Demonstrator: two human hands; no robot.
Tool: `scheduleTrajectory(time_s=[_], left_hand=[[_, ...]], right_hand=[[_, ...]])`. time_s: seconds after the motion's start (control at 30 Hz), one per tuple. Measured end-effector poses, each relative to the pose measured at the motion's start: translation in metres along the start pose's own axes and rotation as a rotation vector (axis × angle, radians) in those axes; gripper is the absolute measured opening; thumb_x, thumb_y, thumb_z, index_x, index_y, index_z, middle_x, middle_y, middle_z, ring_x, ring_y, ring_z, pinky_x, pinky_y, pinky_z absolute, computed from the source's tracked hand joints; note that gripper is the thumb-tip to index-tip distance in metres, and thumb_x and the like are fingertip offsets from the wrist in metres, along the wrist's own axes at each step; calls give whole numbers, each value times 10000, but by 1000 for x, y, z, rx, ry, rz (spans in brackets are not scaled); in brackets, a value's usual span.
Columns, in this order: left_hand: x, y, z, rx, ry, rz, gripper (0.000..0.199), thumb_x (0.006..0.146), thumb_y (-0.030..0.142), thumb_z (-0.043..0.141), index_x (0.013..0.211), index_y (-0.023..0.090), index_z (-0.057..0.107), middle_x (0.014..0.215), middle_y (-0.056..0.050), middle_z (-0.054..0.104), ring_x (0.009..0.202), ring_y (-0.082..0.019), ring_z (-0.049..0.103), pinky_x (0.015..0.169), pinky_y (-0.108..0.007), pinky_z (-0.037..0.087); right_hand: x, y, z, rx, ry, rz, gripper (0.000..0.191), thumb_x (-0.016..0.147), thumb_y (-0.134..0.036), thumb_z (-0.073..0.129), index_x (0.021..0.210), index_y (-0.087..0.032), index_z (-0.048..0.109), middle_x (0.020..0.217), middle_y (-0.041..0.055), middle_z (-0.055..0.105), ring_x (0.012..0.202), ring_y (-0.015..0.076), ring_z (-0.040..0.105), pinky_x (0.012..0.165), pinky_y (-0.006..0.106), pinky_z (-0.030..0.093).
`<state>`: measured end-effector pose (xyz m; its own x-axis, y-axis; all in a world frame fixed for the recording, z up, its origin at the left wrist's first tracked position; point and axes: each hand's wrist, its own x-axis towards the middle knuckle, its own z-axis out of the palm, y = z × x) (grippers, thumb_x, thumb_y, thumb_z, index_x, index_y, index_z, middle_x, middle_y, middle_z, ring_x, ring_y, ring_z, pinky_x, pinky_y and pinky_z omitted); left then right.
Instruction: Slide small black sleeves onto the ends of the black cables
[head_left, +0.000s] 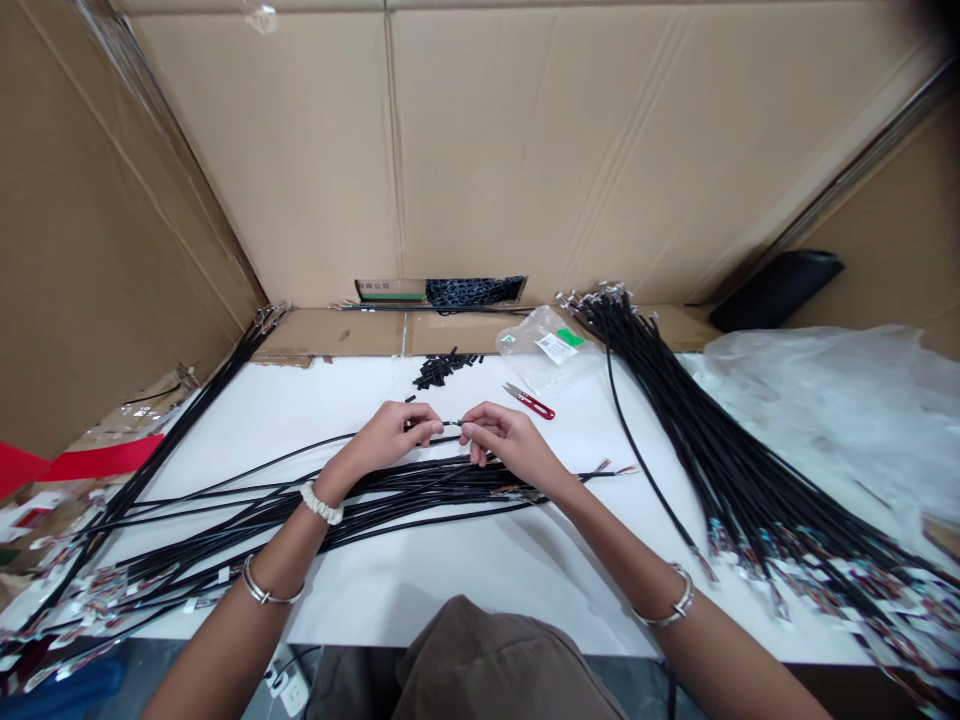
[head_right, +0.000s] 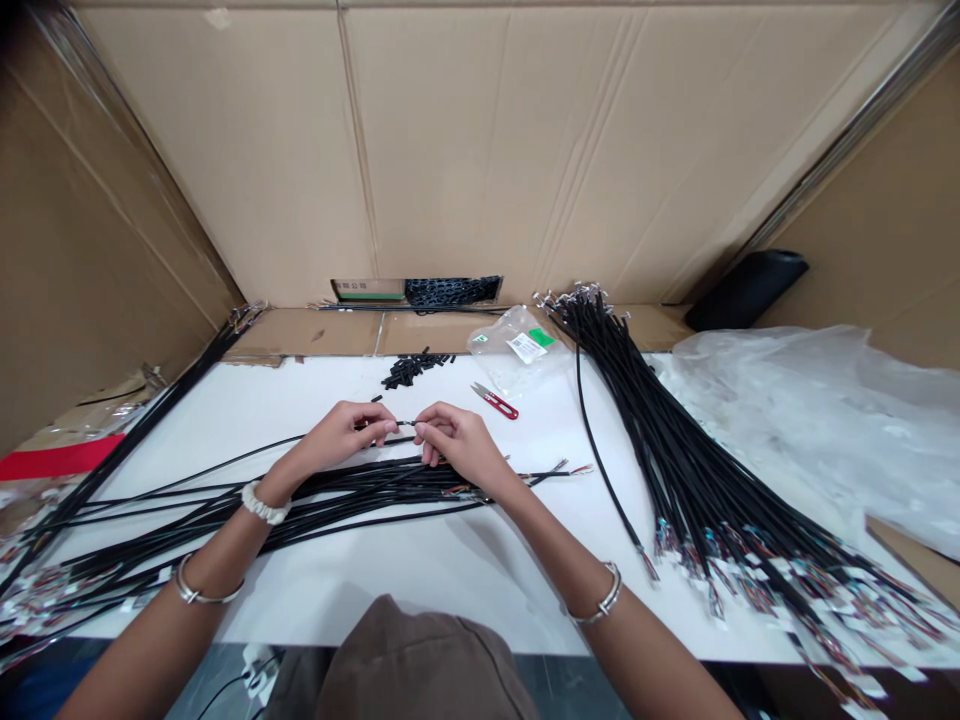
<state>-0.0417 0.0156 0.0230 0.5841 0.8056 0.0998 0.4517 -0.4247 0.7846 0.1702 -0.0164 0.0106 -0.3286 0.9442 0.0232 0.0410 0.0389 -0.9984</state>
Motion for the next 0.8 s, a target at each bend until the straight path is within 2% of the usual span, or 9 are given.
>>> scheduleTrajectory(time_s=[0.33, 0.53, 0.8], left_hand=[[-1, 5, 4, 32, 31, 62, 229, 920, 313, 540, 846, 157, 691, 640, 9, 650, 598, -106, 549, 611, -212, 388], [-1, 6, 8, 77, 61, 92, 205, 913, 277, 544, 827, 162, 689, 650, 6, 660, 598, -109, 557, 590, -209, 381], [-3, 5, 14, 266, 118, 153, 211, 932, 286, 516, 855, 185, 684, 798, -17, 703, 655, -125, 579, 628, -227, 387]], right_hand=[[0, -3, 1, 62, 49, 91, 284, 716, -415, 721, 815, -163, 635, 572, -26, 607, 504, 96, 557, 496, 230, 456], [-1, -3, 2, 69, 64, 106, 275, 708, -407, 722, 799, -162, 637, 564, -27, 596, 513, 102, 551, 504, 237, 450], [-2, -1, 1, 43, 48, 76, 266, 728, -415, 705, 793, -166, 639, 564, -21, 596, 522, 106, 555, 516, 247, 455]])
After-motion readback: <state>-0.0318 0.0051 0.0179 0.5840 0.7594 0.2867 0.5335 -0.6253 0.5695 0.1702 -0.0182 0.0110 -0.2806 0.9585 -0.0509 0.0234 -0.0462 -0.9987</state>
